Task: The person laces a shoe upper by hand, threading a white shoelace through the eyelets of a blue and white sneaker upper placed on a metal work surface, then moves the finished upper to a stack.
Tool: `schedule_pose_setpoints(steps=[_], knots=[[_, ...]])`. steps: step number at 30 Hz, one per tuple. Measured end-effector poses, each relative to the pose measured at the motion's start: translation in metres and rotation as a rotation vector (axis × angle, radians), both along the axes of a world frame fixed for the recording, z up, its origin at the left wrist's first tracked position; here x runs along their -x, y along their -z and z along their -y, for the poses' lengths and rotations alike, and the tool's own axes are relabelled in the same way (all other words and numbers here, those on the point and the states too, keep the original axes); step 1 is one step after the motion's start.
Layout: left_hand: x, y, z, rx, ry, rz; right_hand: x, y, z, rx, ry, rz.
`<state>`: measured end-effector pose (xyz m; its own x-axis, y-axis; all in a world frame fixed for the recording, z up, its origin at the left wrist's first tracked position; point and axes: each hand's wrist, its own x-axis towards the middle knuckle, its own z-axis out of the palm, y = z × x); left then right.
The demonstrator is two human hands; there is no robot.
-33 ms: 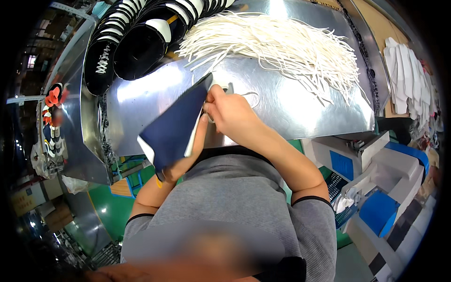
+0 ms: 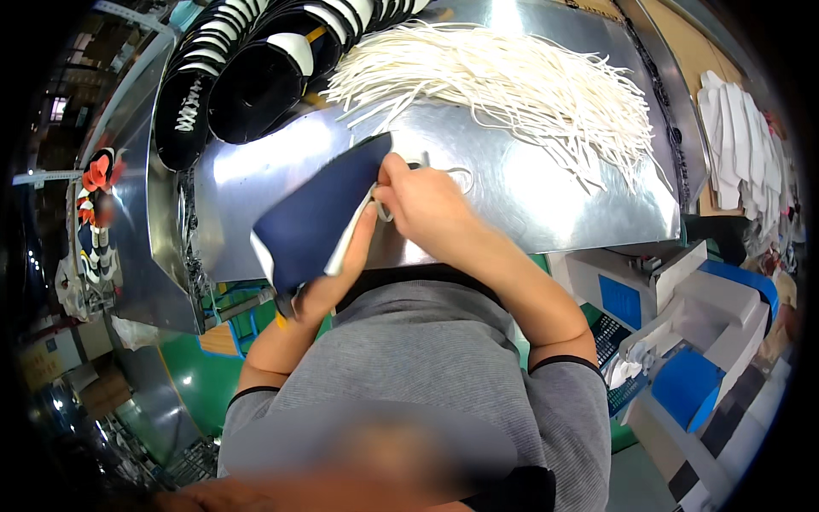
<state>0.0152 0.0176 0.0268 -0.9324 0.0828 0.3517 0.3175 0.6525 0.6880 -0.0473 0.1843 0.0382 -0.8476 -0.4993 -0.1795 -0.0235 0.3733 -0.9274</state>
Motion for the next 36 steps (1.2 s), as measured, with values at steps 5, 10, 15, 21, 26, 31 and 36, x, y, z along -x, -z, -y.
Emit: schedule_pose_setpoints(steps=[5, 10, 15, 21, 26, 31, 36], knots=[[-0.002, 0.022, 0.028, -0.917, 0.016, 0.546, 0.01, -0.022, -0.051, -0.109, 0.01, -0.327], [0.005, 0.014, 0.026, -0.645, -0.041, 0.524, 0.033, 0.016, -0.038, 0.344, 0.113, 0.077], [0.017, 0.03, 0.039, -0.413, -0.153, 0.292, 0.035, 0.02, -0.011, 0.184, 0.16, 0.059], [0.024, 0.03, 0.063, -0.391, 0.142, 0.615, 0.049, 0.032, -0.006, 0.195, 0.328, 0.001], [0.019, 0.014, 0.054, 0.28, 0.023, 0.373, 0.053, 0.064, -0.007, 0.441, 0.432, -0.072], [0.021, 0.005, 0.045, 0.258, -0.062, 0.049, 0.013, 0.06, -0.008, 0.236, 0.219, 0.091], [0.027, -0.017, 0.034, 0.317, -0.01, -0.064, 0.0, 0.064, 0.016, 0.237, 0.081, 0.073]])
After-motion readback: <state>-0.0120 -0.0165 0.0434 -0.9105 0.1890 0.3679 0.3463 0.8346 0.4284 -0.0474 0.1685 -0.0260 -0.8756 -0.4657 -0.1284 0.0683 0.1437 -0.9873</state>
